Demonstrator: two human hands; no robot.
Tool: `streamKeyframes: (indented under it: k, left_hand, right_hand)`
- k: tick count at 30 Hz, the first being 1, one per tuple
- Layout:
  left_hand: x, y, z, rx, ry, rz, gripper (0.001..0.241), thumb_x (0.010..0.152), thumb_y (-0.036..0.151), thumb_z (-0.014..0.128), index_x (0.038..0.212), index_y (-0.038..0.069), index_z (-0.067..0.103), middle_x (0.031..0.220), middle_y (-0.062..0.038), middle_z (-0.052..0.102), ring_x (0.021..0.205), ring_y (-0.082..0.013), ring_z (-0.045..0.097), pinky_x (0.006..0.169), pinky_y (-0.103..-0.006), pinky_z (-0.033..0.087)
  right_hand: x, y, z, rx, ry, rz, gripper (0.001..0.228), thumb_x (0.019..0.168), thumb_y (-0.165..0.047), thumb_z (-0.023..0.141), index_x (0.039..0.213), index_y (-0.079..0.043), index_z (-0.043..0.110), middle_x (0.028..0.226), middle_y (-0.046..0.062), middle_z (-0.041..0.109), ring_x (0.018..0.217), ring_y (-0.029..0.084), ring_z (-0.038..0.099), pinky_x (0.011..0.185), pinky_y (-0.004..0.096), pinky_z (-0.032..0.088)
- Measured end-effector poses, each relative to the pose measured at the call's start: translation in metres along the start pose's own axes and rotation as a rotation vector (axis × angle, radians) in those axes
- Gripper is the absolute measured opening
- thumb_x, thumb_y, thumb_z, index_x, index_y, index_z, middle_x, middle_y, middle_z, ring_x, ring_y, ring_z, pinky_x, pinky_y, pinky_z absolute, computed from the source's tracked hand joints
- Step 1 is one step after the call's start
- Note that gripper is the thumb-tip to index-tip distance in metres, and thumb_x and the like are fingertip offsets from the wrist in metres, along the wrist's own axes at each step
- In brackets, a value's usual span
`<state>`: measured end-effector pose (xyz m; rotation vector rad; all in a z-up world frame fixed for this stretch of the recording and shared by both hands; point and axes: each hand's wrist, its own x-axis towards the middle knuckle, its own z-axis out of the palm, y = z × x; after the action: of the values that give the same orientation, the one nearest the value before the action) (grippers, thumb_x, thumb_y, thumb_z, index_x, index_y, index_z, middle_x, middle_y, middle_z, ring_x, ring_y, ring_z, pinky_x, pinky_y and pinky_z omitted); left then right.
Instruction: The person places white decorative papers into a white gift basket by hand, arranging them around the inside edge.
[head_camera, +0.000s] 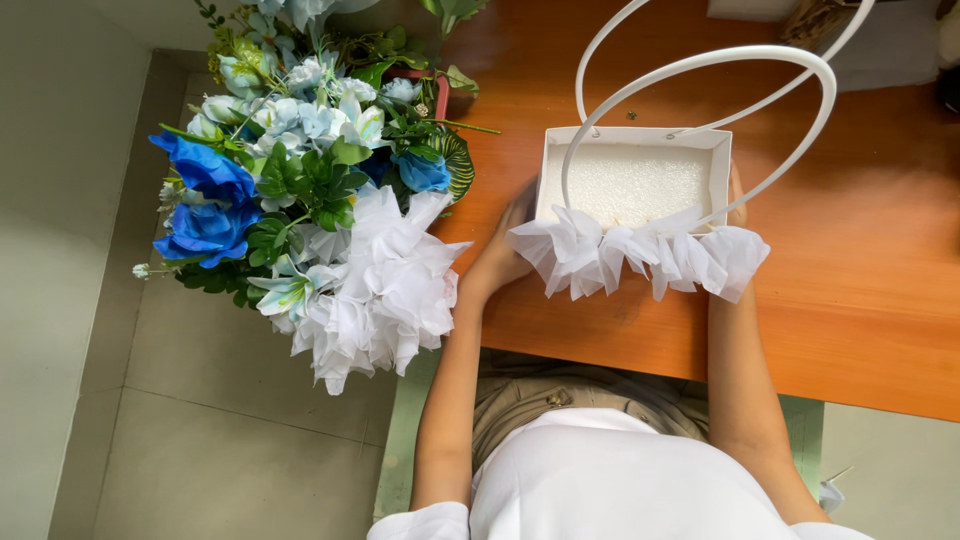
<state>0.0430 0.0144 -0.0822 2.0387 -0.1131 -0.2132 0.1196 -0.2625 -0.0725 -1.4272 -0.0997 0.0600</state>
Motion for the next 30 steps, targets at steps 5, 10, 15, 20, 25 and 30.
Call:
streamKeyframes:
  k: [5, 10, 15, 20, 25, 30]
  left_hand:
    - [-0.078, -0.022, 0.020, 0.537, -0.175, -0.151, 0.062, 0.084, 0.032, 0.061, 0.137, 0.009, 0.037, 0.134, -0.013, 0.037, 0.125, -0.0304, 0.035, 0.103, -0.0485, 0.032]
    - [-0.139, 0.111, -0.033, 0.406, -0.203, 0.049, 0.040, 0.093, 0.026, 0.047, 0.132, 0.016, 0.046, 0.117, -0.007, 0.052, 0.103, -0.0258, 0.053, 0.082, -0.0404, 0.044]
    - [-0.154, 0.139, -0.099, 0.771, 0.380, 0.264, 0.028, 0.091, 0.010, 0.055, 0.120, 0.009, 0.058, 0.109, -0.007, 0.057, 0.097, -0.0223, 0.052, 0.079, -0.0323, 0.044]
    - [-0.133, 0.110, -0.126, 1.048, 0.517, 0.153, 0.023, 0.093, 0.016, 0.058, 0.116, 0.013, 0.059, 0.111, -0.001, 0.052, 0.102, -0.0201, 0.045, 0.077, -0.0309, 0.035]
    - [-0.108, 0.099, -0.127, 1.032, 0.480, 0.170, 0.015, 0.093, 0.019, 0.059, 0.107, 0.014, 0.061, 0.115, 0.002, 0.051, 0.102, -0.0189, 0.045, 0.079, -0.0310, 0.034]
    - [-0.080, 0.082, -0.130, 1.096, 0.276, 0.040, 0.028, 0.084, 0.027, 0.065, 0.110, 0.020, 0.057, 0.112, 0.004, 0.047, 0.103, -0.0187, 0.040, 0.087, -0.0398, 0.030]
  right_hand:
    - [0.007, 0.007, 0.009, 0.021, -0.010, -0.005, 0.042, 0.097, -0.039, 0.042, 0.129, -0.010, 0.042, 0.130, 0.008, 0.047, 0.116, 0.018, 0.053, 0.097, 0.026, 0.043]
    - [0.007, 0.018, 0.011, 0.033, 0.003, 0.006, 0.041, 0.097, -0.037, 0.042, 0.127, -0.010, 0.043, 0.129, 0.008, 0.048, 0.115, 0.018, 0.053, 0.096, 0.025, 0.043]
    - [0.014, 0.049, 0.009, 0.048, 0.022, 0.005, 0.039, 0.097, -0.036, 0.043, 0.126, -0.010, 0.044, 0.127, 0.008, 0.049, 0.114, 0.017, 0.054, 0.096, 0.025, 0.044]
    - [0.004, 0.147, -0.023, 0.068, 0.023, 0.004, 0.037, 0.097, -0.034, 0.043, 0.125, -0.009, 0.045, 0.126, 0.008, 0.050, 0.113, 0.017, 0.055, 0.095, 0.024, 0.045]
    - [0.005, 0.144, -0.043, 0.075, 0.052, 0.000, 0.036, 0.097, -0.033, 0.044, 0.123, -0.009, 0.046, 0.124, 0.008, 0.051, 0.112, 0.016, 0.055, 0.095, 0.023, 0.045]
    - [0.006, 0.135, -0.050, 0.089, 0.052, 0.007, 0.034, 0.097, -0.032, 0.044, 0.122, -0.009, 0.047, 0.123, 0.008, 0.052, 0.112, 0.015, 0.056, 0.094, 0.022, 0.046]
